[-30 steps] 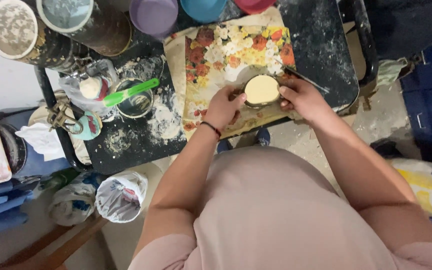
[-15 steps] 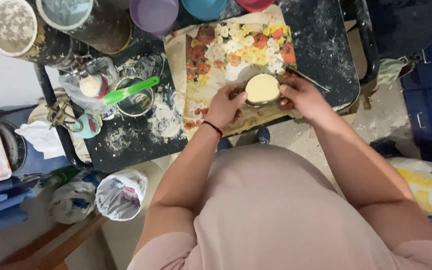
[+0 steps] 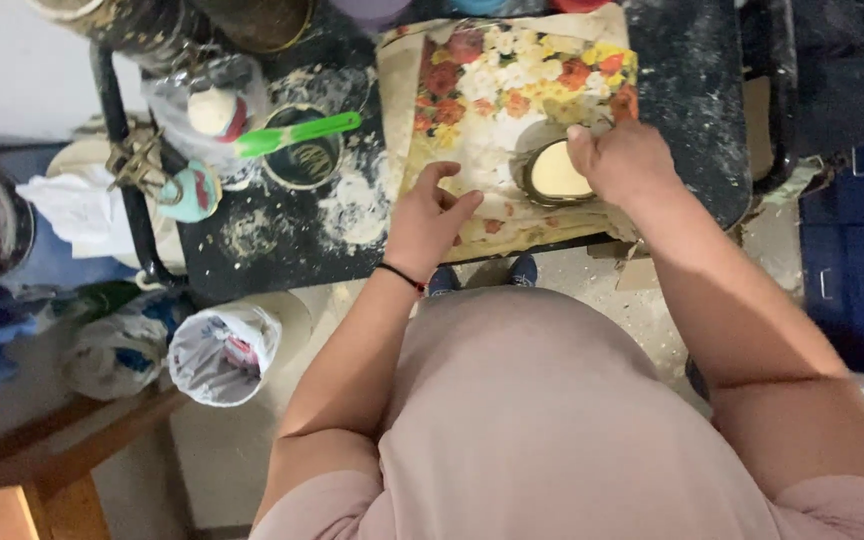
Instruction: The person mixes a white dough-like substance in a small metal bowl using a green spatula. They add water from a blue bowl and continue stirring until the mixture is smooth. The person then places the bowl on a cabinet and returns to the table.
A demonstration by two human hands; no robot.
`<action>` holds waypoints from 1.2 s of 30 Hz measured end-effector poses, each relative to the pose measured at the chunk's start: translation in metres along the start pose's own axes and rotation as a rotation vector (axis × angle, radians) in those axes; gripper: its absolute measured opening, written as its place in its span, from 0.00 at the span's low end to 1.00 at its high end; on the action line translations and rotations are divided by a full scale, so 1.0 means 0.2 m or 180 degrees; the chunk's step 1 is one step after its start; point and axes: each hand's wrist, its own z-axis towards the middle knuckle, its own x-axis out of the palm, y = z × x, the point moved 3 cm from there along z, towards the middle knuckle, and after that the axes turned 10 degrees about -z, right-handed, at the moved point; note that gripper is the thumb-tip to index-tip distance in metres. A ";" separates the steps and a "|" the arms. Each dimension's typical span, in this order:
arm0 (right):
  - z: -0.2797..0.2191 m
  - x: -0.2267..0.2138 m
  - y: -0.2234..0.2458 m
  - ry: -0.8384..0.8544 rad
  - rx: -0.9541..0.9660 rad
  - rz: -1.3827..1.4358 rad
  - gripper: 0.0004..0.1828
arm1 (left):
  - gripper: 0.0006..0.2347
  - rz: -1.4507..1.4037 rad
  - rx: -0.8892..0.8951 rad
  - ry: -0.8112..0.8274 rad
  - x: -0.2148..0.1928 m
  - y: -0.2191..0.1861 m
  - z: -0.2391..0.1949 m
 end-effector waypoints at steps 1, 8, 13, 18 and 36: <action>0.04 0.02 0.03 0.0007 -0.0041 -0.0025 0.50 | 0.24 -0.0032 -0.0007 -0.0035 -0.05 -0.01 -0.04; 0.10 -0.15 0.35 0.0561 -0.1063 -0.0548 0.48 | 0.21 0.0327 0.0338 -0.0817 -0.45 0.02 -0.13; 0.01 -0.32 0.56 0.1292 -0.0440 0.0604 0.41 | 0.18 0.0402 0.1004 -0.1360 -0.76 0.07 -0.15; 0.06 -0.20 0.88 0.1255 -0.2133 0.2114 0.18 | 0.37 0.2570 0.2124 -0.1445 -0.98 0.00 -0.01; -0.11 -0.54 1.52 0.1251 -0.1516 0.0422 0.33 | 0.53 0.4105 0.2517 -0.1440 -0.88 0.20 0.34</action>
